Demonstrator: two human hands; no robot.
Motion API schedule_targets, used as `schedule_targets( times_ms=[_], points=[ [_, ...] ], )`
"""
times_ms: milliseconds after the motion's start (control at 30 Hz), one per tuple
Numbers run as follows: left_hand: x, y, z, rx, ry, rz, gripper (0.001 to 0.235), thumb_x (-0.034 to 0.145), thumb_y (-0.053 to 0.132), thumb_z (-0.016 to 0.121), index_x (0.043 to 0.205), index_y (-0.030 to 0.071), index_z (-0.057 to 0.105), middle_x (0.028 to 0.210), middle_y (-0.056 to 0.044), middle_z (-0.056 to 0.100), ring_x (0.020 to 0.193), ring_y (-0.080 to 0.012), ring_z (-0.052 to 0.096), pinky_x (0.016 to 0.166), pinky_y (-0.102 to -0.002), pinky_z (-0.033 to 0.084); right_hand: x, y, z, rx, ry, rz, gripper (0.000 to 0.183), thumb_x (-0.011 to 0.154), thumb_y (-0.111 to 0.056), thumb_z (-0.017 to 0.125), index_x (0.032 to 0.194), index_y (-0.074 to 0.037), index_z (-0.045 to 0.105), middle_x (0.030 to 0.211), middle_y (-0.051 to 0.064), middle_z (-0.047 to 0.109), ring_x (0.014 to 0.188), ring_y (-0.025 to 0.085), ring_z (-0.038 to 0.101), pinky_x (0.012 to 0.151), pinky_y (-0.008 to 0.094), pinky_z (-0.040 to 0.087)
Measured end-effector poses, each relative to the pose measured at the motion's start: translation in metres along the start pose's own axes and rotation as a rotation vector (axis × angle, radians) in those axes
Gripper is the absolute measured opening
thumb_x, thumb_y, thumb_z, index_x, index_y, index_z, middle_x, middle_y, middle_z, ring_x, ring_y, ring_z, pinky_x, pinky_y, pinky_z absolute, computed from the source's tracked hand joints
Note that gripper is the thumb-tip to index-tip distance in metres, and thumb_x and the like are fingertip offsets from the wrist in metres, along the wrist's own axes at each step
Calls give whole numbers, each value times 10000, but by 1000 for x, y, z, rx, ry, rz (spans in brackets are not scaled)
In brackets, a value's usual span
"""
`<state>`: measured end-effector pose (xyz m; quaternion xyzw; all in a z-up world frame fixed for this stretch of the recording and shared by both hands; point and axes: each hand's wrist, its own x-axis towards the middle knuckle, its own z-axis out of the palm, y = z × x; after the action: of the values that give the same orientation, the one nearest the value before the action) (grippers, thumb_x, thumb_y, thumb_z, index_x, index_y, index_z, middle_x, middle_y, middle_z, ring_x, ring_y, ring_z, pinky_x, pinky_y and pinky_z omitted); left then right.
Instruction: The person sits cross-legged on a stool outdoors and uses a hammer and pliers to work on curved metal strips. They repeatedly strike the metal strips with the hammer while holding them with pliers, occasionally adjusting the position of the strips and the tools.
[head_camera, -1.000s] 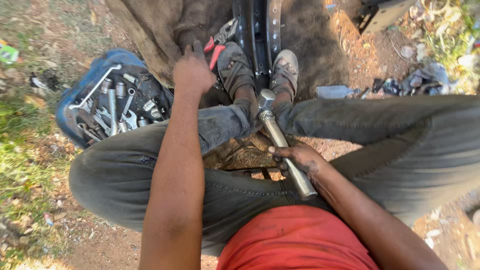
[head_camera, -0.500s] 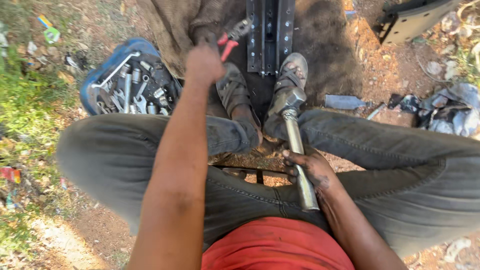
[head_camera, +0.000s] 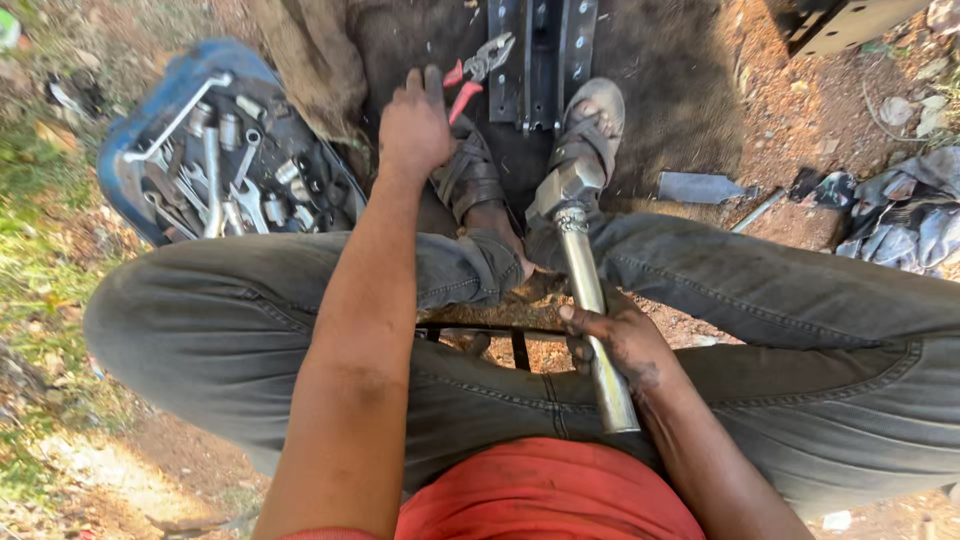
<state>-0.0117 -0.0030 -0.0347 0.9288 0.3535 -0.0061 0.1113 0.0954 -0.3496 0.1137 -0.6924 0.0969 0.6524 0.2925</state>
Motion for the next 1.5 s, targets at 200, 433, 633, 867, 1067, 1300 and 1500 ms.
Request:
schedule_targets(
  times_ms=[200, 433, 633, 867, 1067, 1300, 1500],
  points=[
    [-10, -13, -4, -14, -18, -63, 672, 663, 139, 771, 1255, 5, 483, 1126, -215, 584, 924, -413, 666, 714, -480, 582, 5, 0, 6, -32, 10, 11, 541, 783, -380, 840, 1002, 96, 707, 606, 107, 653, 486, 205, 636, 461, 336, 528],
    [-6, -13, -7, 62, -40, -60, 567, 756, 132, 758, 1250, 21, 504, 1132, -193, 590, 943, -393, 676, 736, -480, 586, -1, 4, 10, 2, 33, 11, 489, 762, -335, 859, 952, 97, 731, 580, 113, 654, 455, 212, 609, 441, 347, 500],
    [-8, -12, -1, 41, 13, -18, 715, 679, 134, 775, 1312, -20, 479, 1157, -224, 587, 927, -397, 676, 738, -452, 590, 0, 8, 6, -12, 22, -9, 469, 766, -325, 852, 926, 101, 739, 579, 107, 657, 455, 197, 613, 447, 339, 495],
    [-11, -17, 10, 18, 2, -3, 737, 695, 122, 763, 1341, -51, 453, 1192, -250, 576, 942, -407, 677, 759, -443, 593, 2, 5, 8, 43, -6, -43, 497, 752, -296, 860, 1022, 89, 702, 610, 94, 650, 492, 186, 614, 460, 348, 520],
    [-7, -7, 5, 0, -65, -59, 599, 728, 110, 731, 1257, -10, 477, 1151, -221, 576, 953, -398, 679, 754, -447, 595, -5, -4, 14, -19, -1, -58, 697, 759, -301, 838, 1326, 13, 581, 676, 85, 641, 528, 167, 605, 468, 324, 531],
    [-8, -2, -6, 37, -50, -39, 538, 796, 125, 704, 1281, 18, 495, 1140, -198, 582, 960, -387, 678, 755, -460, 591, -38, -53, 20, 9, -48, -299, 787, 782, -260, 812, 1453, -4, 490, 706, 59, 631, 523, 143, 580, 466, 282, 492],
    [-10, -2, -5, 31, 22, -3, 595, 813, 149, 694, 1368, 40, 512, 1156, -185, 594, 947, -375, 670, 722, -469, 576, -115, -117, 16, 177, -262, -882, 533, 992, -265, 720, 1385, 21, 503, 867, 103, 622, 610, 155, 590, 497, 279, 512]
  ],
)
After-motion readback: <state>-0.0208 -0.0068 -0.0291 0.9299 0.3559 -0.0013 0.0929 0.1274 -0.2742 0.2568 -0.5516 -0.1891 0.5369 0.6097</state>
